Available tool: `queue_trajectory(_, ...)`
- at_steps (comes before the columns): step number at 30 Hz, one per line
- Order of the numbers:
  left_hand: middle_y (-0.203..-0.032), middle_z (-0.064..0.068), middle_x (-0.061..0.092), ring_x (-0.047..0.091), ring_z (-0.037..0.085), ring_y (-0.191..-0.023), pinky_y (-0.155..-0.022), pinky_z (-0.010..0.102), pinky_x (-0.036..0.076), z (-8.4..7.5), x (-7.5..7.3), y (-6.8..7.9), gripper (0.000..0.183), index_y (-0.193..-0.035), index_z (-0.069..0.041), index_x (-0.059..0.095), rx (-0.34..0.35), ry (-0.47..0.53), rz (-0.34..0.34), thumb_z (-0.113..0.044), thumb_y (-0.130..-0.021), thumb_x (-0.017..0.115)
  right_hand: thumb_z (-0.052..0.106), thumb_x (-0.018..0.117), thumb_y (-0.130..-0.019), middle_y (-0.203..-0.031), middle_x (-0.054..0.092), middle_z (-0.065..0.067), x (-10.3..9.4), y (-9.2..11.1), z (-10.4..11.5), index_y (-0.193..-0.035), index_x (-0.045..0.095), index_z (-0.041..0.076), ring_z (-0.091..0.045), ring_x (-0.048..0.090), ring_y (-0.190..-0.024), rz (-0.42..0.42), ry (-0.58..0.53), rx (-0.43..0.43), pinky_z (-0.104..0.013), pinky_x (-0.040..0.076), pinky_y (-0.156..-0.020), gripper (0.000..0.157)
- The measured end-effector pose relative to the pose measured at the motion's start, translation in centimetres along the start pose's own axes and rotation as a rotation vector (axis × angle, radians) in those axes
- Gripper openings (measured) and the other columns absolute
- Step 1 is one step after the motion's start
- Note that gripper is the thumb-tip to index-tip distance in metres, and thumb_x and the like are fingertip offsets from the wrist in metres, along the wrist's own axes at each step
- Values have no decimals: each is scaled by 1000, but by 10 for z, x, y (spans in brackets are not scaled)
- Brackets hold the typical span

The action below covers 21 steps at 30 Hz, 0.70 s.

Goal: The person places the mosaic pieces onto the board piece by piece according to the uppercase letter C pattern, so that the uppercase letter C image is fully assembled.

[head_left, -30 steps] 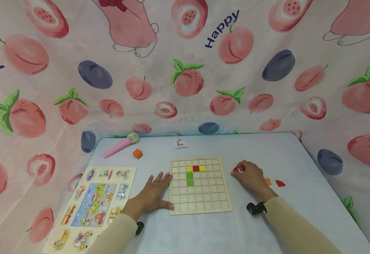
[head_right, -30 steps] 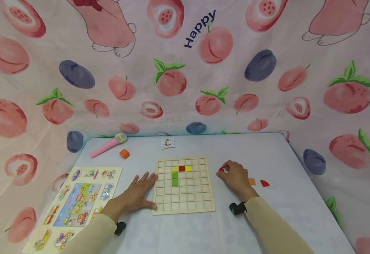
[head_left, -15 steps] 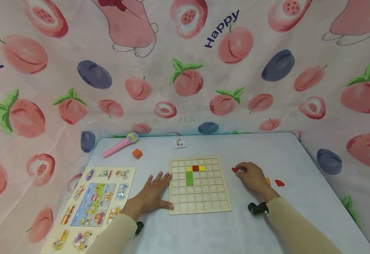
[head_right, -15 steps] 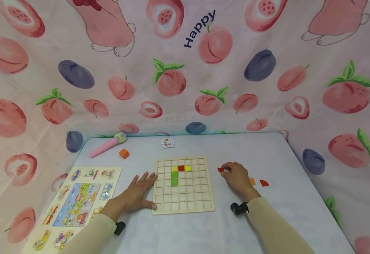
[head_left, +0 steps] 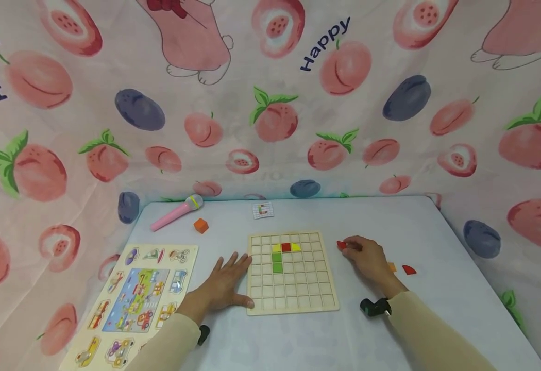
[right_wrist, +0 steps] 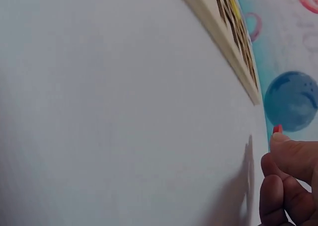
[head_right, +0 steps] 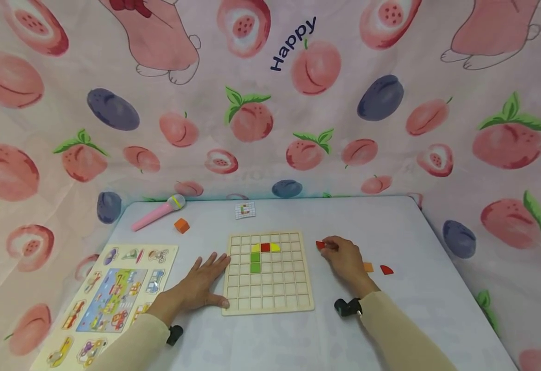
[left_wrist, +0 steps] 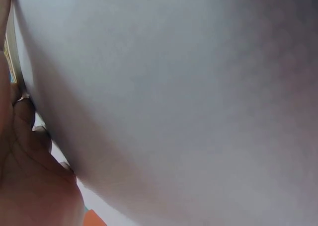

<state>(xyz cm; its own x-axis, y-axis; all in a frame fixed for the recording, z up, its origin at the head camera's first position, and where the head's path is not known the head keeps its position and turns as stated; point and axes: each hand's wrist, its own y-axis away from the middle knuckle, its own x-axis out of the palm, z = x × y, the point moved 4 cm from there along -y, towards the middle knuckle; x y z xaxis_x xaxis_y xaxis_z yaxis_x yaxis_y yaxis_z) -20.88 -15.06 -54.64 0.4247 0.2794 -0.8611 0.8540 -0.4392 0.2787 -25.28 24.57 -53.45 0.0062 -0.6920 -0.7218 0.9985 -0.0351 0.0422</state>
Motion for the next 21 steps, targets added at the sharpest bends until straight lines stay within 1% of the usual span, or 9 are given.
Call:
queue_trajectory(4, -178, 0, 19, 6, 28, -166, -135, 56, 1, -1, 0, 1, 124, -170, -19, 23, -3, -14, -10, -67, -73, 84, 15, 72, -99, -110, 75, -13, 6, 2, 12, -128, 72, 5, -27, 65, -97, -32, -48, -12, -39, 57, -84, 31)
queue_trajectory(6, -177, 1, 20, 7, 28, -166, -135, 56, 2, -2, 1, 1, 125, -170, -18, 23, -2, -16, -12, -66, -72, 85, 14, 73, -99, -108, 75, -11, 11, 3, 19, -128, 72, 6, -25, 65, -96, -31, -74, -15, -33, 55, -81, 30)
queue_trajectory(9, -177, 1, 20, 7, 28, -166, -135, 56, 1, -3, 0, 1, 126, -170, -18, 23, -6, -18, -9, -66, -72, 85, 13, 73, -98, -106, 75, -9, 21, 7, 33, -127, 72, 6, -24, 65, -96, -16, -115, -15, -29, 54, -78, 30)
queue_trajectory(12, -177, 2, 20, 7, 29, -166, -135, 56, 1, -3, 0, 1, 125, -170, -17, 23, -4, -13, -7, -65, -72, 86, 13, 75, -97, -105, 74, -7, 34, 13, 48, -126, 73, 8, -22, 64, -95, 7, -160, 0, -26, 55, -77, 29)
queue_trajectory(15, -177, 1, 20, 7, 28, -166, -135, 55, 1, -3, 0, 0, 125, -170, -18, 23, -9, -18, -6, -66, -72, 85, 12, 77, -95, -103, 73, -4, 46, 21, 63, -123, 75, 11, -19, 63, -94, 28, -183, -2, -25, 55, -78, 28)
queue_trajectory(21, -177, 1, 20, 7, 29, -166, -135, 56, 2, -1, 1, 0, 125, -170, -19, 24, -14, -23, -15, -68, -72, 85, 9, 78, -93, -96, 73, 2, 72, 38, 85, -116, 77, 14, -14, 63, -88, 82, -220, -57, -23, 54, -75, 24)
